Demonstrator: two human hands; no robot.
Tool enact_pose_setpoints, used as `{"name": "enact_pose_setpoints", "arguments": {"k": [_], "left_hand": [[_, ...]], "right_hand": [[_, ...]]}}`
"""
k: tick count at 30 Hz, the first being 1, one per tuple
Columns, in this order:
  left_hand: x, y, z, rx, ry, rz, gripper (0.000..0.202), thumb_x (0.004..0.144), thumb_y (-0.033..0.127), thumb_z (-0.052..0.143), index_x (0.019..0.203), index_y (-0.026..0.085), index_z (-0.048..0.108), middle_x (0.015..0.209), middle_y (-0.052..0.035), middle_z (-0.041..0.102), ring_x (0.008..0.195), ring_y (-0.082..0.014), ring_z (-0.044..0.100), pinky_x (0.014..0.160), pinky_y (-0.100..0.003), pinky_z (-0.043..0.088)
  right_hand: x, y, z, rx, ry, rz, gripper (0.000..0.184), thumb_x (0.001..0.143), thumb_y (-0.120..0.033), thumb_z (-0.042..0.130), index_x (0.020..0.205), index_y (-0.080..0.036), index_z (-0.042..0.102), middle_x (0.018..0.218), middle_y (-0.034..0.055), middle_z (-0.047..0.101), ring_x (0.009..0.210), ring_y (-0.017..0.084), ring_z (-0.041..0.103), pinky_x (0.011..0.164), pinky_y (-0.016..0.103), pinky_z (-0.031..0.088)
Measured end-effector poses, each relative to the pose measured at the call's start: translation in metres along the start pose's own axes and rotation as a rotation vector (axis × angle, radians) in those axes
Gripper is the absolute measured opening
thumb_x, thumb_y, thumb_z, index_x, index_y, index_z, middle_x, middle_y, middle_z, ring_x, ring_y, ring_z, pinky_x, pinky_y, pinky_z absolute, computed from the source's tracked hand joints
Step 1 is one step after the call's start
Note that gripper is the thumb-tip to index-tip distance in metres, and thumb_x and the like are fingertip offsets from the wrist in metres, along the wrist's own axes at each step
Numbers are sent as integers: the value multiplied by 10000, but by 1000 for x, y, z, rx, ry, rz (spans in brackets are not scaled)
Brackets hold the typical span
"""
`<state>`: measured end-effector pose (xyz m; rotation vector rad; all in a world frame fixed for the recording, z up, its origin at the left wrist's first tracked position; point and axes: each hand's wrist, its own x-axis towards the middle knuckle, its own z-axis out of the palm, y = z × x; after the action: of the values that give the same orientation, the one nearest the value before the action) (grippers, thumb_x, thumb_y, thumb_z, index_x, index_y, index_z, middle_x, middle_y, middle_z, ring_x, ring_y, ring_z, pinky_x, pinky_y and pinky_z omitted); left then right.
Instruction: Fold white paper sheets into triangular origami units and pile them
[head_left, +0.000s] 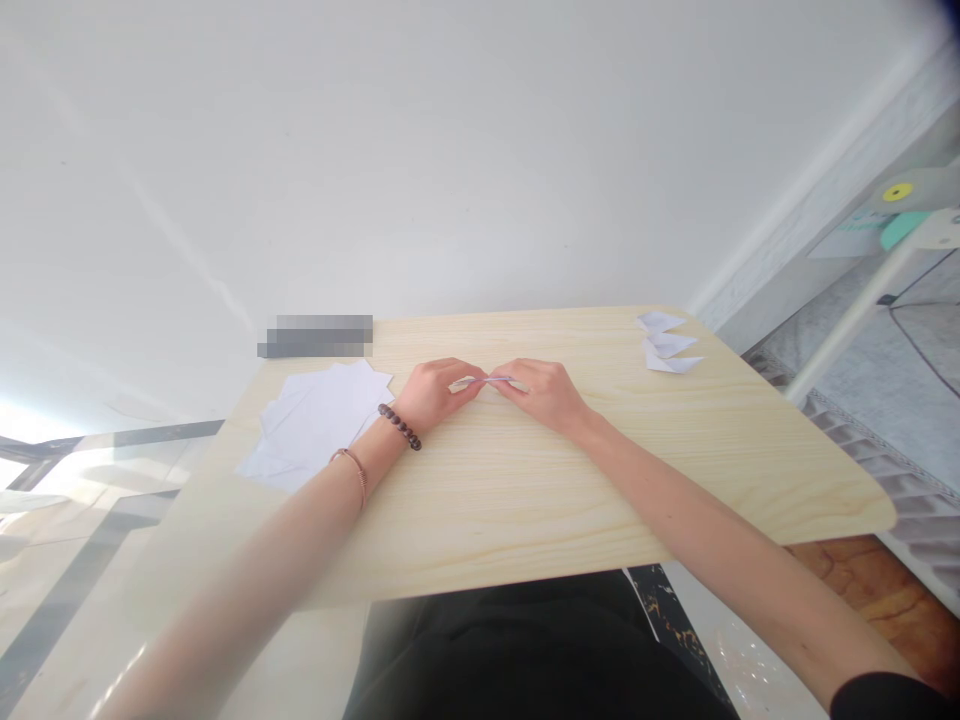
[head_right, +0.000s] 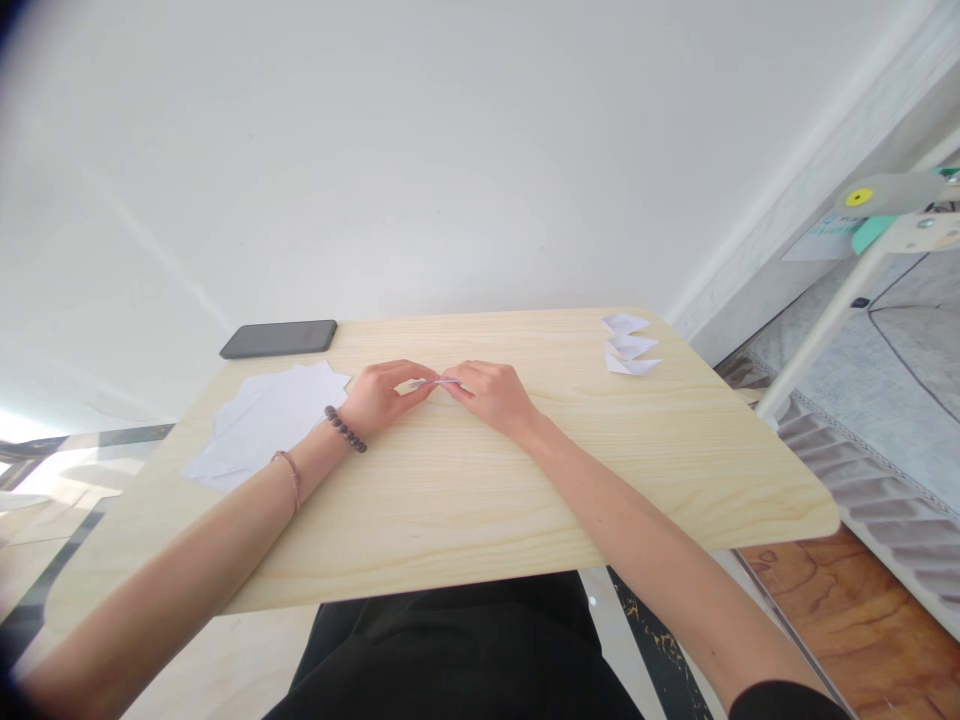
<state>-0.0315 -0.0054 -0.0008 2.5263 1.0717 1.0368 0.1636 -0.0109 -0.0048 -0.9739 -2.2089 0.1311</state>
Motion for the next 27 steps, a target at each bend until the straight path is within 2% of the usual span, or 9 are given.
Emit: {"name": "enact_pose_setpoints", "arguments": {"k": [5,13,27], "left_hand": [[0,-1,1,17,3,62,200,818,298,482,862,183,640,857,-31,667,780,-134,605,699,-224,455],[0,3,-1,15,12,64,166,791,250,485,860,176,617,859,-24,650,767,-127,592,721,-230,444],[1,3,1,106,34,93,126,737,202,519,812,172,615,789,-29,627,720,-131,565,697,-251,439]], "right_hand": [[0,1,0,-7,-3,-25,222,850,-312,429,834,-207,624,825,5,670,748,122,599,677,229,421],[0,0,-1,-9,15,-52,200,842,-300,442,831,-204,617,811,0,662,714,105,589,612,208,408],[0,0,2,-62,-38,-89,175,836,-256,432,859,-189,592,811,4,658,712,111,586,660,221,403]]}}
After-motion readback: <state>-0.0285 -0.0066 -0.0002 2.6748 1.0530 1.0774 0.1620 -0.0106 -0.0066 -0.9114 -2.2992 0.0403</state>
